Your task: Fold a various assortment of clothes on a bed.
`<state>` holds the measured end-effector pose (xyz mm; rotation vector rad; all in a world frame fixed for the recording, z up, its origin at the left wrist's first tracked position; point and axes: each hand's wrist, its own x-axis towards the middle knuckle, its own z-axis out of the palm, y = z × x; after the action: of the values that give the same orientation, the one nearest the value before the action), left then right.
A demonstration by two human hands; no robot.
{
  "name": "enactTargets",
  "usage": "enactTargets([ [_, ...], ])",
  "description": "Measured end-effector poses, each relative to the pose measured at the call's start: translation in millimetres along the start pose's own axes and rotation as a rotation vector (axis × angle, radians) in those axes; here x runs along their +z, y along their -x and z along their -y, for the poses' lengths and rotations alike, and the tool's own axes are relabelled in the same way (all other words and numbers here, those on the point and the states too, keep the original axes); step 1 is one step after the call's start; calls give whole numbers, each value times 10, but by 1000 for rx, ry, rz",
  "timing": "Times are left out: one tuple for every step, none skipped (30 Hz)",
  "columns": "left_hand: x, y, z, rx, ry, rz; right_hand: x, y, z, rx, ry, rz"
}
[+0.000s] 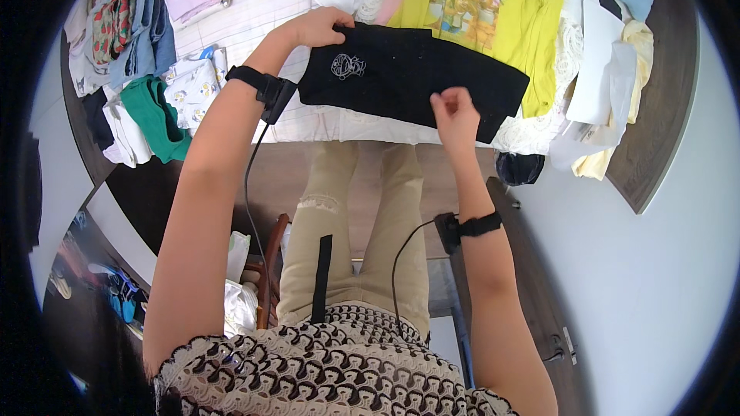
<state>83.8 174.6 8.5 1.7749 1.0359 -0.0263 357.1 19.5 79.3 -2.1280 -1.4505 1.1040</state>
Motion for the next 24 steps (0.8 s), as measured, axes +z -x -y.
enactTargets([
  [-8, -28, -55, 12, -29, 8, -32, -87, 22, -3, -70, -100],
  [5, -31, -111, 22, -26, 20, -54, -182, 46, -7, -139, -199],
  [-6, -29, -128, 19, -20, 32, -15, -288, 124, -30, -231, -252],
  [-20, -42, -156, 17, -13, 43, 34, -389, 166, -26, -231, -261],
  [-26, -56, -187, 31, -19, 64, 81, -480, 210, -3, -207, -241],
  [-24, -58, -173, 32, -23, 67, 123, -552, 219, 18, -188, -215],
  [-16, -61, -160, 43, 5, 53, 150, -610, 180, 20, -191, -218],
  [-10, -68, -148, 54, 34, 39, 175, -647, 142, 74, -190, -69],
  [-11, -62, -143, 51, 32, 41, 196, -654, 157, 127, -189, 84],
  [-13, -57, -139, 22, 33, 27, 215, -613, 162, 129, -193, 86],
  [-15, -51, -133, -8, 34, 13, 242, -538, 164, 111, -140, 2],
  [-10, -59, -167, -4, 34, 17, 233, -483, 172, 97, -81, -88],
  [-6, -64, -201, -14, -51, -43, 299, -461, 68, 87, -104, -125],
  [2, -68, -237, -24, -136, -102, 339, -448, 26, 93, -104, -130],
  [17, -61, -333, -13, -137, -93, 368, -433, -8, 103, -146, -157],
  [62, -38, -478, 8, -296, -282, 360, -424, -51, 116, -183, -192],
  [130, -15, -636, 33, -451, -473, 328, -438, -102, 110, -184, -216],
  [203, 36, -773, 49, -455, -464, 332, -446, -93, 120, -187, -232],
  [340, 52, -908, 81, -342, -488, 324, -453, -90, 91, -215, -241],
  [493, 59, -1039, 114, -226, -508, 313, -458, -93, 62, -240, -252],
  [697, 88, -1120, 207, -267, -540, 341, -469, -90, 31, -164, -280],
  [898, 129, -1134, 295, -312, -575, 368, -461, -28, -12, -164, -327],
  [1038, 125, -1162, 247, -406, -507, 304, -451, -79, 17, -266, -312],
  [1120, 127, -1160, 174, -477, -468, 260, -428, -103, 45, -372, -291],
])
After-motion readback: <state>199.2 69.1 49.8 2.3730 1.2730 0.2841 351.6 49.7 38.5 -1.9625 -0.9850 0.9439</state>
